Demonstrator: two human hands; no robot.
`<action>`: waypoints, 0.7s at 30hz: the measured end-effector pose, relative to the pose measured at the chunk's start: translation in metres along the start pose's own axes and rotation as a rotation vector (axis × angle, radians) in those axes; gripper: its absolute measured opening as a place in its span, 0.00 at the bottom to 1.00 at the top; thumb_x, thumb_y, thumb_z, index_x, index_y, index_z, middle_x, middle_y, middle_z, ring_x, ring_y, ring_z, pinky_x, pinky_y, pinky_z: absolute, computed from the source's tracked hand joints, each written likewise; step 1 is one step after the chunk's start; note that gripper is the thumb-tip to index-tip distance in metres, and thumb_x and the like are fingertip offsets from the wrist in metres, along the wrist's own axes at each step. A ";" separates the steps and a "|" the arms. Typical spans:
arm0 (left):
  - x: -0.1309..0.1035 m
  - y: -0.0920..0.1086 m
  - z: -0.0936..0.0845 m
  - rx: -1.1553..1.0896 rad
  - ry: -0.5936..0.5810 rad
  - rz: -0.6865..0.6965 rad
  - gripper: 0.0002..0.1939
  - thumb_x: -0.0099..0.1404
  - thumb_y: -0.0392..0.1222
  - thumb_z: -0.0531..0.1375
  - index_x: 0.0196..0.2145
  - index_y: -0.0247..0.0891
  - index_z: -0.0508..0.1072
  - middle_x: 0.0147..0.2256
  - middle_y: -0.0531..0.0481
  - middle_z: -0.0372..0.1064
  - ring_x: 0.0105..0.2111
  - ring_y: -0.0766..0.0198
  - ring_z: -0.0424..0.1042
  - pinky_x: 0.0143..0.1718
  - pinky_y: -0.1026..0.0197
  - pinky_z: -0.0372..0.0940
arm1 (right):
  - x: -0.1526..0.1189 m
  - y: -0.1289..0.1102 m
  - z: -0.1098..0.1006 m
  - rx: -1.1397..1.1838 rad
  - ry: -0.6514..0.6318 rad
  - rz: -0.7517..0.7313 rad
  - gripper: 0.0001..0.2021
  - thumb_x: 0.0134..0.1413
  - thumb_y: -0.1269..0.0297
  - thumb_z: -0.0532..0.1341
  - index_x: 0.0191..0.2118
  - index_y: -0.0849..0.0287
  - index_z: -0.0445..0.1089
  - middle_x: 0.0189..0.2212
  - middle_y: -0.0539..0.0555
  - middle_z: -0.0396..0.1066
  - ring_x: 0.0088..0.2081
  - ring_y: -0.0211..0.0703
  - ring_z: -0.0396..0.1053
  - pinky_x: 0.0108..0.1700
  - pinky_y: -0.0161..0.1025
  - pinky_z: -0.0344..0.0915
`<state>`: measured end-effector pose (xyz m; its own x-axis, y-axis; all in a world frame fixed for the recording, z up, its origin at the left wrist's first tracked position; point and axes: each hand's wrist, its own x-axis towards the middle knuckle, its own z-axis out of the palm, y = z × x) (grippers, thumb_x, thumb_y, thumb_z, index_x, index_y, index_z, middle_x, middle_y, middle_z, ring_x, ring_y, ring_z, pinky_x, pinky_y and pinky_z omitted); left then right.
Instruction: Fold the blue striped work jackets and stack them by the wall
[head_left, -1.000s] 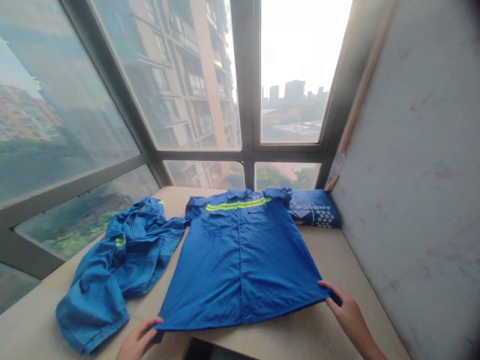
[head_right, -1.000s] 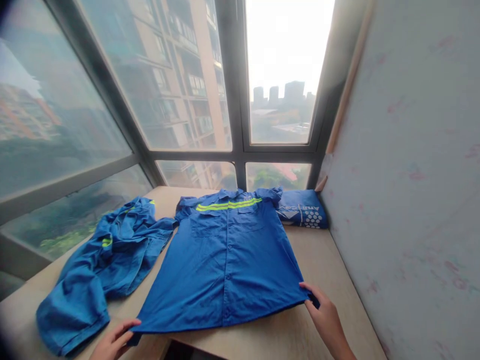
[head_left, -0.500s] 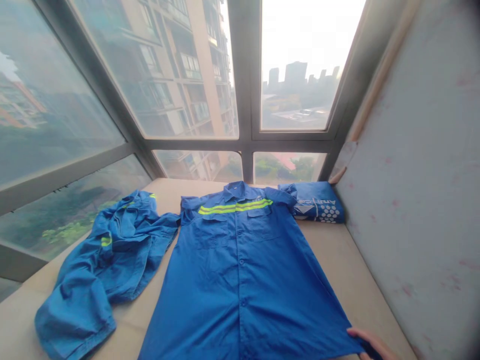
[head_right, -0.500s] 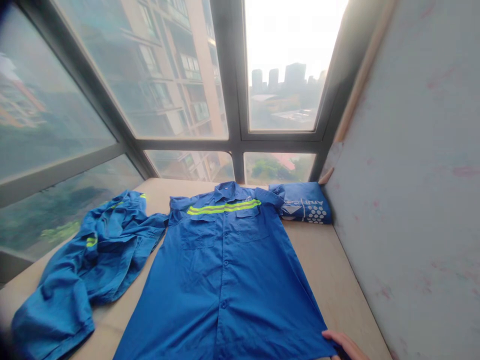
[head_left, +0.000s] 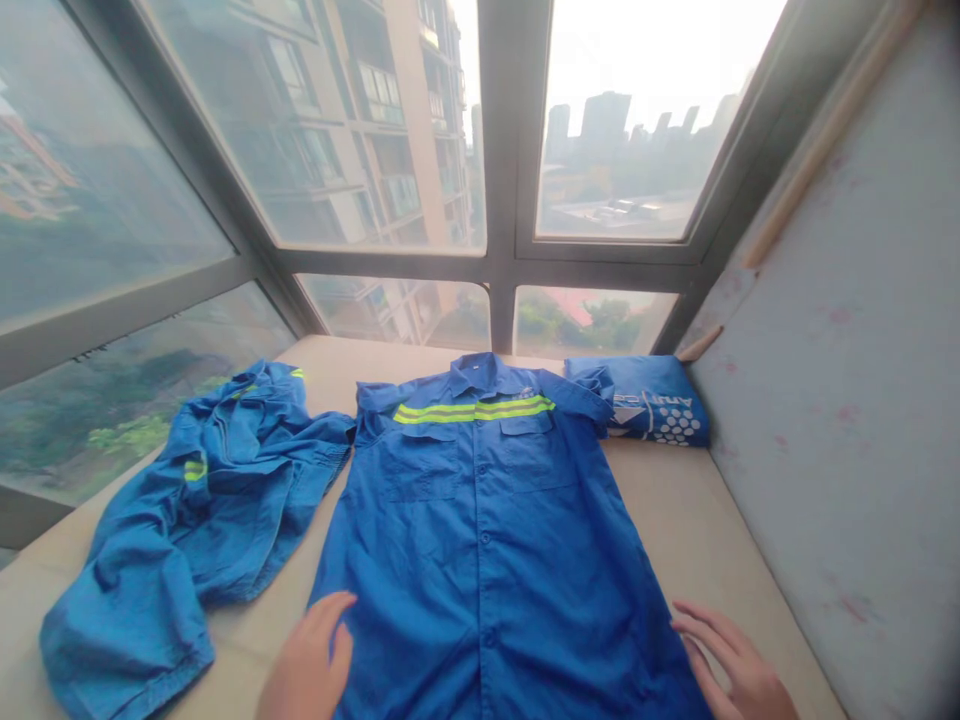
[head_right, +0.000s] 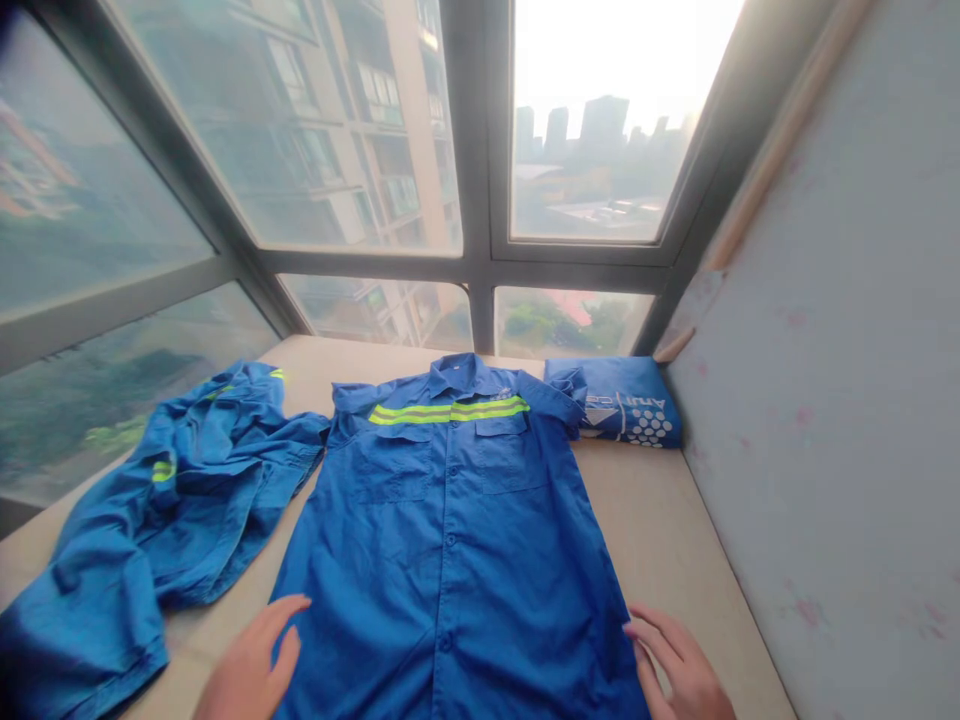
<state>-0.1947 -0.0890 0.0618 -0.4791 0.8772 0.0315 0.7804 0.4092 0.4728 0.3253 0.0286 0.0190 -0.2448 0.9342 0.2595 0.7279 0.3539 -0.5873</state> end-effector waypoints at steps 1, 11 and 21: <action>0.019 0.031 0.017 -0.024 -0.012 0.082 0.19 0.60 0.44 0.52 0.43 0.42 0.77 0.48 0.43 0.76 0.50 0.50 0.73 0.57 0.49 0.65 | 0.021 -0.016 0.013 0.018 -0.046 -0.038 0.12 0.57 0.62 0.57 0.42 0.48 0.78 0.47 0.55 0.76 0.48 0.53 0.74 0.52 0.48 0.72; 0.225 0.240 0.172 0.120 0.001 0.413 0.19 0.63 0.32 0.53 0.51 0.31 0.72 0.53 0.35 0.70 0.57 0.54 0.66 0.61 0.54 0.59 | 0.145 -0.091 0.160 -0.081 -0.048 -0.323 0.22 0.56 0.78 0.52 0.52 0.57 0.72 0.55 0.60 0.69 0.57 0.53 0.65 0.57 0.54 0.67; 0.322 0.192 0.194 0.312 0.012 0.356 0.26 0.68 0.46 0.52 0.61 0.34 0.64 0.64 0.34 0.55 0.62 0.48 0.57 0.61 0.47 0.53 | 0.134 -0.069 0.173 0.002 -0.062 -0.281 0.22 0.59 0.74 0.54 0.56 0.52 0.68 0.60 0.56 0.65 0.61 0.53 0.63 0.59 0.53 0.66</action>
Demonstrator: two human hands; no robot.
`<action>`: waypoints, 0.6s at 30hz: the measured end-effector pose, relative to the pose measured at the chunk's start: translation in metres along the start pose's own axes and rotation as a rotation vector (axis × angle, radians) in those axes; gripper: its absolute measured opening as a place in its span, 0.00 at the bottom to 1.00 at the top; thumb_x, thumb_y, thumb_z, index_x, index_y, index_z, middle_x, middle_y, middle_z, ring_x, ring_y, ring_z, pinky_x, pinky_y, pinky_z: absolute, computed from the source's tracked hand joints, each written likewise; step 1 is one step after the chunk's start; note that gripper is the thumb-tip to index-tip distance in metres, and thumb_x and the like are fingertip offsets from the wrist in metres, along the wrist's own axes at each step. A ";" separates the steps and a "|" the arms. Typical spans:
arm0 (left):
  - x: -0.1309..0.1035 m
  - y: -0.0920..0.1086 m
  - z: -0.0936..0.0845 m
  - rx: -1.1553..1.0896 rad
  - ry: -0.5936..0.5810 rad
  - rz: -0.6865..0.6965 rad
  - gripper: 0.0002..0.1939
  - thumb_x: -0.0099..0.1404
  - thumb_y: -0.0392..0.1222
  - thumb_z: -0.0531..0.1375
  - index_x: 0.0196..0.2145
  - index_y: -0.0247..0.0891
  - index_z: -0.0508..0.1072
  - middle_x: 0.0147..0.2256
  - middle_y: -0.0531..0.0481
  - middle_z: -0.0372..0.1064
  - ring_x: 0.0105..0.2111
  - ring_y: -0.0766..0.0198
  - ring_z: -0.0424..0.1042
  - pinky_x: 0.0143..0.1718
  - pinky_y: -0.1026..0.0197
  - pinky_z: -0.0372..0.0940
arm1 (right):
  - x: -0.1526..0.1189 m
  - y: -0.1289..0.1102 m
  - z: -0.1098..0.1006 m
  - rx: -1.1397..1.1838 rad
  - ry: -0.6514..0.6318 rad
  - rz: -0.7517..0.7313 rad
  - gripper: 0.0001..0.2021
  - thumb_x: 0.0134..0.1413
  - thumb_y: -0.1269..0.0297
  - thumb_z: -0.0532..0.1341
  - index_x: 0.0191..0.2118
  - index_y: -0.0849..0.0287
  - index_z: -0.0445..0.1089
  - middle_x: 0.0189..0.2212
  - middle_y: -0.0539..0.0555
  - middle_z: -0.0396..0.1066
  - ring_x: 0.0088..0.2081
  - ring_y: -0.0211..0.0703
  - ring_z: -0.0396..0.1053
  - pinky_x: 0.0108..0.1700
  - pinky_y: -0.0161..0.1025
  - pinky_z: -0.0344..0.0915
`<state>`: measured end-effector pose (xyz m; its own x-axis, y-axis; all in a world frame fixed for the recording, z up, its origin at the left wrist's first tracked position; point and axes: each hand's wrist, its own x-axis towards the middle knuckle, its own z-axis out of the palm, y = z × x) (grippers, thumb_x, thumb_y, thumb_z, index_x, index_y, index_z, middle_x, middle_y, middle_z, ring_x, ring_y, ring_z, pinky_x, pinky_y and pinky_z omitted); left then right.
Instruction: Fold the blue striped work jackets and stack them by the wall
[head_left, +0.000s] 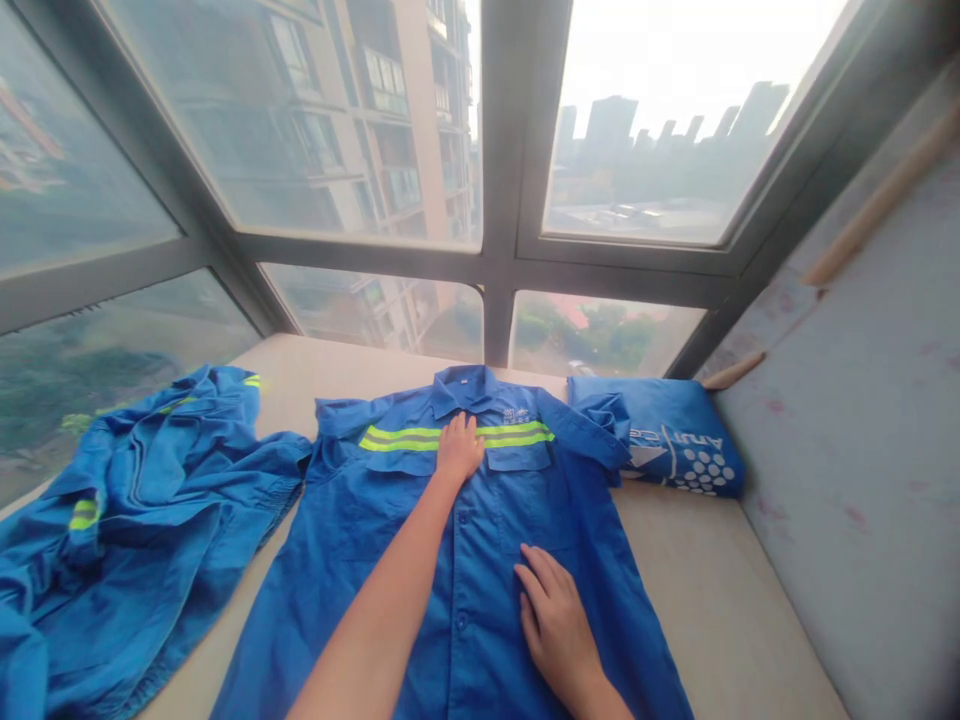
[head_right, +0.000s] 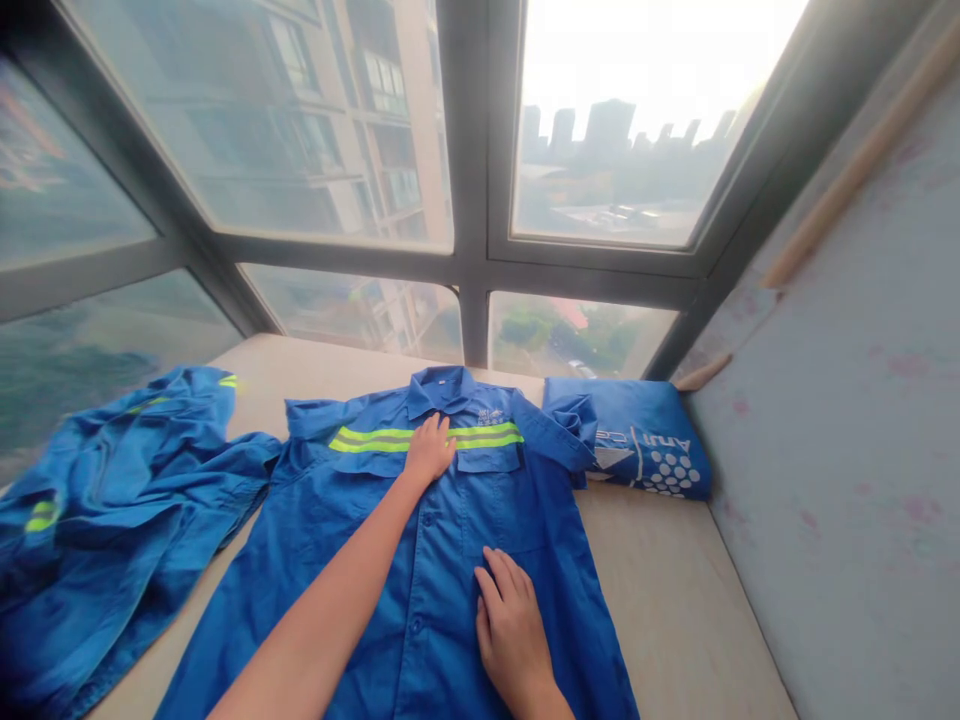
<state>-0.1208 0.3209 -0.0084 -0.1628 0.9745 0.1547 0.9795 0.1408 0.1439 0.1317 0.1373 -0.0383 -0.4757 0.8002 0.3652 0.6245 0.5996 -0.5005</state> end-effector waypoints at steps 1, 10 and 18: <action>0.002 -0.001 0.002 0.012 0.008 -0.006 0.26 0.68 0.47 0.52 0.61 0.34 0.63 0.65 0.34 0.54 0.62 0.47 0.57 0.60 0.46 0.54 | 0.000 -0.001 0.000 0.010 -0.010 0.007 0.22 0.59 0.74 0.54 0.57 0.52 0.68 0.61 0.56 0.64 0.61 0.53 0.62 0.59 0.53 0.66; 0.003 0.001 0.006 0.015 0.105 -0.031 0.24 0.68 0.43 0.50 0.59 0.37 0.66 0.65 0.38 0.55 0.59 0.47 0.59 0.56 0.45 0.56 | 0.041 0.012 -0.046 0.366 0.009 0.259 0.16 0.60 0.65 0.56 0.52 0.54 0.71 0.49 0.57 0.74 0.48 0.49 0.73 0.49 0.45 0.73; -0.001 0.002 0.006 -0.056 0.110 -0.037 0.24 0.66 0.40 0.52 0.59 0.37 0.66 0.62 0.41 0.61 0.59 0.49 0.59 0.56 0.44 0.55 | 0.189 0.034 -0.068 0.714 0.029 0.534 0.08 0.50 0.65 0.63 0.37 0.56 0.76 0.34 0.53 0.77 0.39 0.46 0.74 0.46 0.41 0.69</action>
<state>-0.1183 0.3210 -0.0139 -0.2142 0.9431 0.2542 0.9648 0.1636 0.2059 0.1051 0.3100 0.0665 -0.2098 0.9769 -0.0417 0.2186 0.0053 -0.9758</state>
